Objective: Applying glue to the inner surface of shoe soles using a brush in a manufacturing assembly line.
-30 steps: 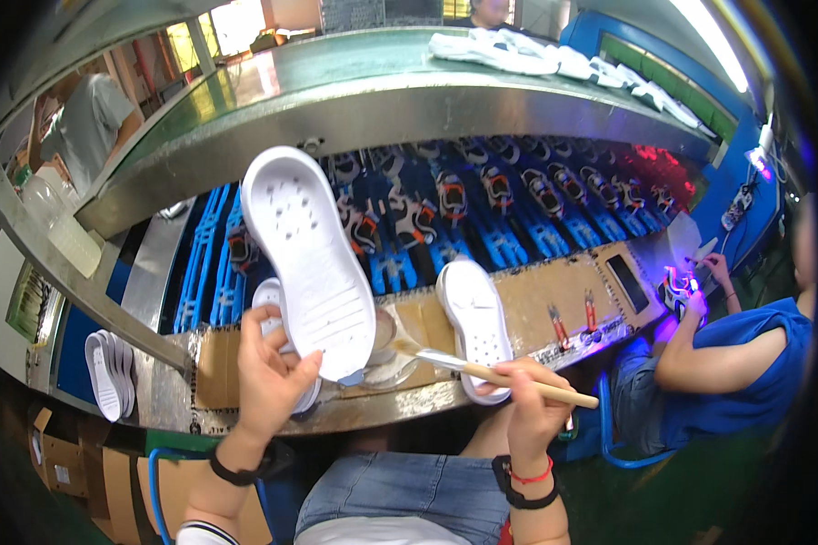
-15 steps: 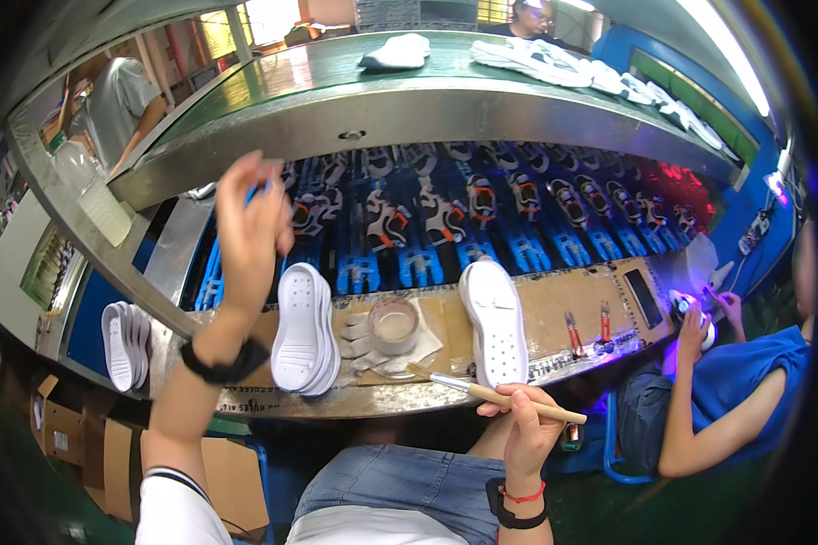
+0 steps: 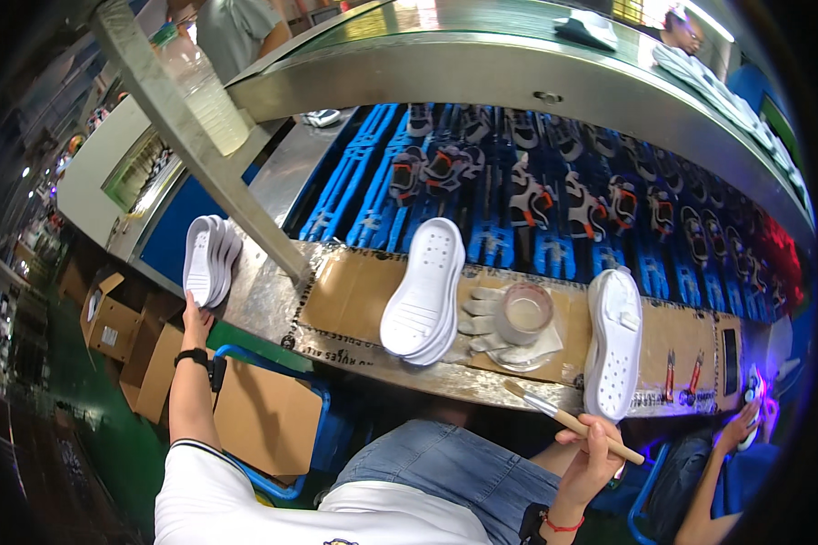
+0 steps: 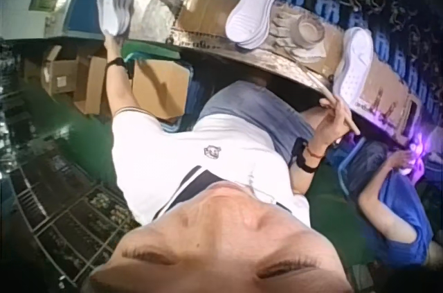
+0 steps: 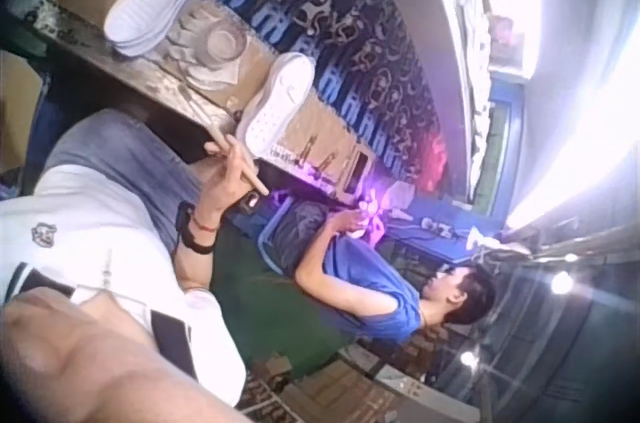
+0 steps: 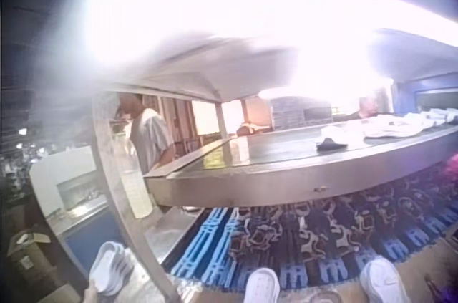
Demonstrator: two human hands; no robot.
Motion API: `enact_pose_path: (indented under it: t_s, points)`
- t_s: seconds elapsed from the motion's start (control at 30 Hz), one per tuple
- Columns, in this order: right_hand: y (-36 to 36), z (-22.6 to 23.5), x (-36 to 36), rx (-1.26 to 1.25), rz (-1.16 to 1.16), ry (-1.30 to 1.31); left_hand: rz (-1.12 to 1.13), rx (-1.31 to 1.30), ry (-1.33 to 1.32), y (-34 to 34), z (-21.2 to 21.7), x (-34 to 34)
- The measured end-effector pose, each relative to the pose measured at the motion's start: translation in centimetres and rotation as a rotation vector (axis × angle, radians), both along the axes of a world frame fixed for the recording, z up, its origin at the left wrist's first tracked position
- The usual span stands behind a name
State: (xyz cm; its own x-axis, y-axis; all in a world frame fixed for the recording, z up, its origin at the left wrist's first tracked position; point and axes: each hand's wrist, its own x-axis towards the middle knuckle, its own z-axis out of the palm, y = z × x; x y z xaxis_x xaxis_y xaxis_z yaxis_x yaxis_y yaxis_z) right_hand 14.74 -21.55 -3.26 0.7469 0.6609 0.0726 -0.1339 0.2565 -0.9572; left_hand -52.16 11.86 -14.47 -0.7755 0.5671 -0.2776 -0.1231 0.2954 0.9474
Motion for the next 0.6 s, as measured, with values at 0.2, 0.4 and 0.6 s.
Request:
enact_pose_path:
  t_s: [0.2,0.4,0.6]
  points:
    - [-0.4,0.0,-0.3,-0.001,0.029,-0.017,-0.018,-0.02,-0.192,0.5,3.8,0.1]
    - [0.0,-0.1,-0.4,-0.026,0.037,-0.009,-0.206,0.194,-0.375,-1.3,3.6,3.7]
    - [0.7,-0.3,-0.8,-0.056,0.094,0.04,-0.468,0.352,-0.297,-14.9,0.4,6.7]
